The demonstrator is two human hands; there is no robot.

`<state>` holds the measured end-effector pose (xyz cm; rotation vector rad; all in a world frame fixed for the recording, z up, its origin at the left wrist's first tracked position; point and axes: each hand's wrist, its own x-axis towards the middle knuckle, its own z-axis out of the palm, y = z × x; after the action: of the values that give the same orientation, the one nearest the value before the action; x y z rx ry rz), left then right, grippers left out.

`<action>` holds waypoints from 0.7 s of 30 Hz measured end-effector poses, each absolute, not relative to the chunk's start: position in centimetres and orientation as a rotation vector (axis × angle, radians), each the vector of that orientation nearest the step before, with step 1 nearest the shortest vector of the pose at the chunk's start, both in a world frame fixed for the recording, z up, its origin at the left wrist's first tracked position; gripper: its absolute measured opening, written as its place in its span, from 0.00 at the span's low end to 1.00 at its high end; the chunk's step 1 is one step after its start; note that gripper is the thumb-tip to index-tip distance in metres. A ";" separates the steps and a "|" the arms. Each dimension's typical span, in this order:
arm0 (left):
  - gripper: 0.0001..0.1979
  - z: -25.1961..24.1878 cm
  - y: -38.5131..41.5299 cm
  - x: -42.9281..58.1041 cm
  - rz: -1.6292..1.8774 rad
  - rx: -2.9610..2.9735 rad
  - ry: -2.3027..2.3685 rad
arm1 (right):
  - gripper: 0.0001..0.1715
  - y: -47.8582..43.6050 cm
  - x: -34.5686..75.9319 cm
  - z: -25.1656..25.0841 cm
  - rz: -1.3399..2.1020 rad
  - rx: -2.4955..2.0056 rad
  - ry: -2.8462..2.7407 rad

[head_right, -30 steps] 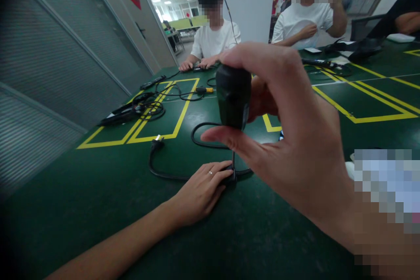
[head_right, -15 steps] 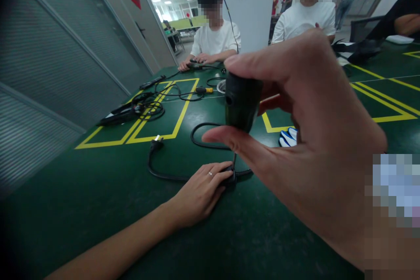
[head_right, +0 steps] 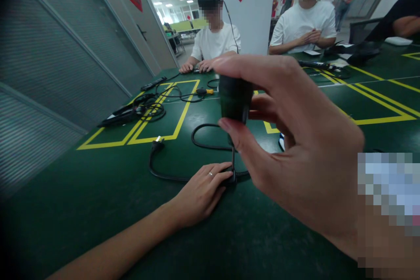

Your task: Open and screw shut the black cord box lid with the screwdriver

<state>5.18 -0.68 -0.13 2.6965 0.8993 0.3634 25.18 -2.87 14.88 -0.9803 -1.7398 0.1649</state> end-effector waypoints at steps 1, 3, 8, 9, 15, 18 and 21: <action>0.18 -0.1 -0.7 5.2 0.359 2.699 0.901 | 0.37 -2.6 25.3 14.6 0.142 -0.944 -1.760; 0.18 0.0 -0.8 5.2 0.353 2.702 0.906 | 0.36 -2.1 25.5 14.1 0.119 -0.883 -1.730; 0.19 0.0 -0.7 5.2 0.345 2.704 0.906 | 0.30 -1.4 25.6 14.0 0.150 -0.873 -1.695; 0.19 0.1 -0.7 5.2 0.342 2.704 0.905 | 0.30 -1.5 25.7 14.2 0.175 -0.872 -1.730; 0.19 0.2 -0.8 5.2 0.343 2.710 0.933 | 0.35 -2.4 25.5 14.6 0.115 -0.916 -1.749; 0.19 0.2 -0.8 5.2 0.342 2.709 0.939 | 0.33 -2.7 25.2 14.4 0.115 -0.932 -1.757; 0.20 0.0 -0.8 5.3 0.362 2.697 0.938 | 0.35 -2.5 25.2 14.3 0.142 -0.901 -1.805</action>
<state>5.28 -0.76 0.03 2.6971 0.9376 0.3619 25.16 -2.52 14.26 -0.9010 -1.8046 0.1415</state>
